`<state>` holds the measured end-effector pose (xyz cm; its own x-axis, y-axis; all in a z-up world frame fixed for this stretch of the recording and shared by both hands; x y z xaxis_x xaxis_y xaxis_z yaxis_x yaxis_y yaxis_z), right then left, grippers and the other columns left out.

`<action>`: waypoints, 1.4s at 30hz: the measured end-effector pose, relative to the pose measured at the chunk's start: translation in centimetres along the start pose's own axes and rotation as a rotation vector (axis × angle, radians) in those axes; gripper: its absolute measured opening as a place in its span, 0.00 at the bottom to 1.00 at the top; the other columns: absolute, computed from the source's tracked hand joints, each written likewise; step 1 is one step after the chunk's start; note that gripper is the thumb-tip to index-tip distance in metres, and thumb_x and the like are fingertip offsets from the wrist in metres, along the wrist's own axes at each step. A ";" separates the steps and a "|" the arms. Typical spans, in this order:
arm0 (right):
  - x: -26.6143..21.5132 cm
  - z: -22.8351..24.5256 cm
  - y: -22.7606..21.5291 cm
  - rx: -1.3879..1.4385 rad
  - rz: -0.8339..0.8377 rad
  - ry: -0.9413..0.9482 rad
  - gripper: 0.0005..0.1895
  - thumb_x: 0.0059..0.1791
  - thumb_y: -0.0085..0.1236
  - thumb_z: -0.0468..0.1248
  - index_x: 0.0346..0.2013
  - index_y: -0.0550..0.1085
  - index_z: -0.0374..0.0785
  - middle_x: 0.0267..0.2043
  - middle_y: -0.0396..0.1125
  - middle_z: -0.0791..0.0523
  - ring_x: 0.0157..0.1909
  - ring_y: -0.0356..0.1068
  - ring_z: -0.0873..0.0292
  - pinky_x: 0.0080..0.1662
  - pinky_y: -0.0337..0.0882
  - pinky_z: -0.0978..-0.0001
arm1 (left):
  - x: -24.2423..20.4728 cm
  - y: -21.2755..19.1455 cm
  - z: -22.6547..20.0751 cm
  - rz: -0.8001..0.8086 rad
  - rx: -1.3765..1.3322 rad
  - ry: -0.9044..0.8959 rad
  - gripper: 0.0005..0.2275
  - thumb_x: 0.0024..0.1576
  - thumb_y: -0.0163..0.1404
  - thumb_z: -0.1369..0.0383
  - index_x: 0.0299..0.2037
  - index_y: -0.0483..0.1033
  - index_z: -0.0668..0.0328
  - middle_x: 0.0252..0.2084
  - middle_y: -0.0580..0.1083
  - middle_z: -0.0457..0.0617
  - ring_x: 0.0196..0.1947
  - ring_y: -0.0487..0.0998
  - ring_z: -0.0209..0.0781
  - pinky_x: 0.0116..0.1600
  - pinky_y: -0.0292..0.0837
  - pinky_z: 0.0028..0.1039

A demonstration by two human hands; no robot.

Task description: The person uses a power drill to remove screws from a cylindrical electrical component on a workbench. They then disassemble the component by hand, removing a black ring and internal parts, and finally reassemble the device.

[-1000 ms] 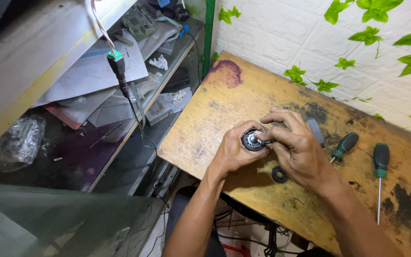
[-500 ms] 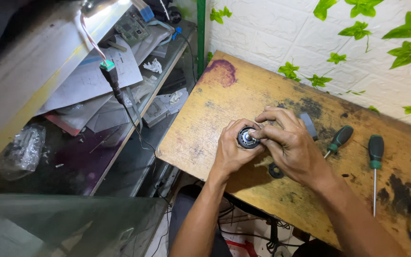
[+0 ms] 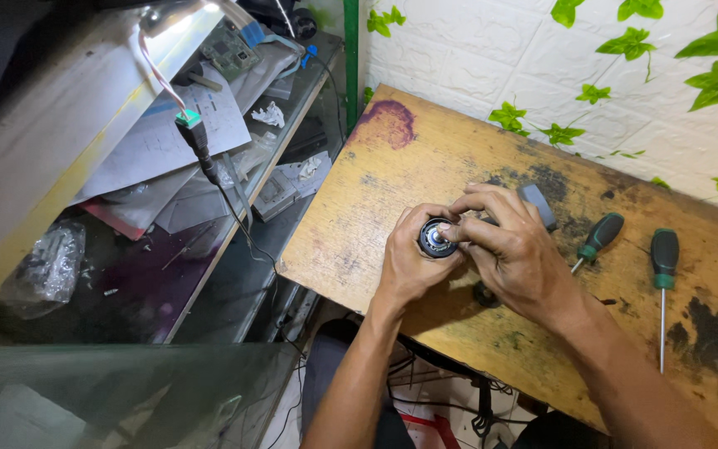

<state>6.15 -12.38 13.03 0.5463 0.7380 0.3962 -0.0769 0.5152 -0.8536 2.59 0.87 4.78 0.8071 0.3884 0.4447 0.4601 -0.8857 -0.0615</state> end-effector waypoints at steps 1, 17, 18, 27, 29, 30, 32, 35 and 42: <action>0.1 0.1 -0.2 0.000 0.000 0.003 0.05 0.48 0.59 0.35 0.32 0.76 0.52 0.52 0.70 0.61 0.69 0.65 0.49 0.61 0.63 0.55 | 0.0 0.0 -0.1 0.002 -0.001 -0.001 0.16 0.40 0.62 0.67 0.39 0.78 0.47 0.38 0.79 0.45 0.41 0.80 0.49 0.50 0.74 0.37; 0.8 1.5 -1.0 0.043 -0.051 -0.073 0.04 0.50 0.57 0.35 0.32 0.77 0.49 0.50 0.71 0.59 0.65 0.68 0.49 0.59 0.64 0.57 | -0.8 0.2 0.3 -0.151 0.031 0.147 0.13 0.46 0.63 0.63 0.38 0.77 0.52 0.35 0.78 0.46 0.37 0.80 0.50 0.46 0.75 0.37; 1.1 1.5 -1.0 0.099 -0.046 -0.058 0.04 0.49 0.57 0.34 0.31 0.78 0.48 0.49 0.72 0.58 0.64 0.69 0.48 0.58 0.66 0.55 | -0.7 0.2 0.4 -0.145 0.021 0.156 0.13 0.46 0.64 0.62 0.37 0.77 0.53 0.35 0.79 0.46 0.37 0.80 0.51 0.46 0.75 0.37; 6.9 0.8 0.5 0.202 -0.112 0.103 0.16 0.57 0.39 0.36 0.45 0.78 0.44 0.43 0.70 0.50 0.50 0.72 0.41 0.50 0.70 0.45 | -0.8 0.3 0.4 -0.170 0.048 0.178 0.17 0.43 0.66 0.62 0.37 0.74 0.59 0.32 0.76 0.55 0.36 0.78 0.59 0.44 0.74 0.42; 8.3 1.3 2.1 0.044 -0.042 0.151 0.14 0.58 0.39 0.41 0.47 0.75 0.45 0.45 0.67 0.51 0.52 0.70 0.42 0.50 0.68 0.42 | -1.0 0.7 1.2 -0.174 0.034 0.183 0.14 0.43 0.64 0.66 0.34 0.73 0.60 0.31 0.75 0.56 0.35 0.77 0.61 0.43 0.74 0.43; 9.1 1.4 3.1 -0.114 0.033 0.194 0.15 0.59 0.39 0.46 0.49 0.73 0.46 0.47 0.65 0.52 0.53 0.68 0.42 0.50 0.66 0.38 | -1.0 0.7 1.6 -0.185 0.021 0.187 0.12 0.44 0.62 0.69 0.32 0.72 0.61 0.31 0.74 0.57 0.34 0.76 0.64 0.43 0.74 0.45; 8.9 1.2 4.8 -0.174 0.069 0.187 0.14 0.58 0.38 0.47 0.50 0.71 0.48 0.47 0.63 0.54 0.55 0.66 0.44 0.51 0.64 0.39 | -1.7 1.1 3.6 -0.183 0.023 0.167 0.13 0.42 0.64 0.68 0.31 0.72 0.61 0.30 0.74 0.57 0.34 0.76 0.64 0.42 0.73 0.46; 8.7 1.0 5.7 -0.270 0.106 0.161 0.14 0.58 0.37 0.48 0.51 0.70 0.51 0.46 0.62 0.56 0.57 0.63 0.48 0.53 0.61 0.42 | -2.0 1.1 4.2 -0.186 0.027 0.132 0.13 0.41 0.65 0.68 0.28 0.72 0.61 0.29 0.74 0.56 0.33 0.76 0.63 0.42 0.73 0.47; 8.6 0.0 6.1 -0.098 0.304 0.308 0.18 0.59 0.33 0.49 0.53 0.69 0.47 0.48 0.65 0.51 0.57 0.66 0.42 0.55 0.61 0.27 | 0.2 -1.3 -1.5 0.004 0.019 0.003 0.19 0.36 0.66 0.67 0.34 0.75 0.64 0.36 0.75 0.59 0.44 0.77 0.62 0.50 0.72 0.48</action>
<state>10.41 -2.89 11.25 0.7354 0.6774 0.0151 -0.2012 0.2396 -0.9498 1.60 1.76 6.27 0.8078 0.3840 0.4472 0.4639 -0.8823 -0.0802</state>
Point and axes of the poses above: each hand's wrist, its own x-axis towards the middle knuckle, its own y-axis out of the palm, z = x × y, the point moved 5 cm from there along x, towards the middle knuckle
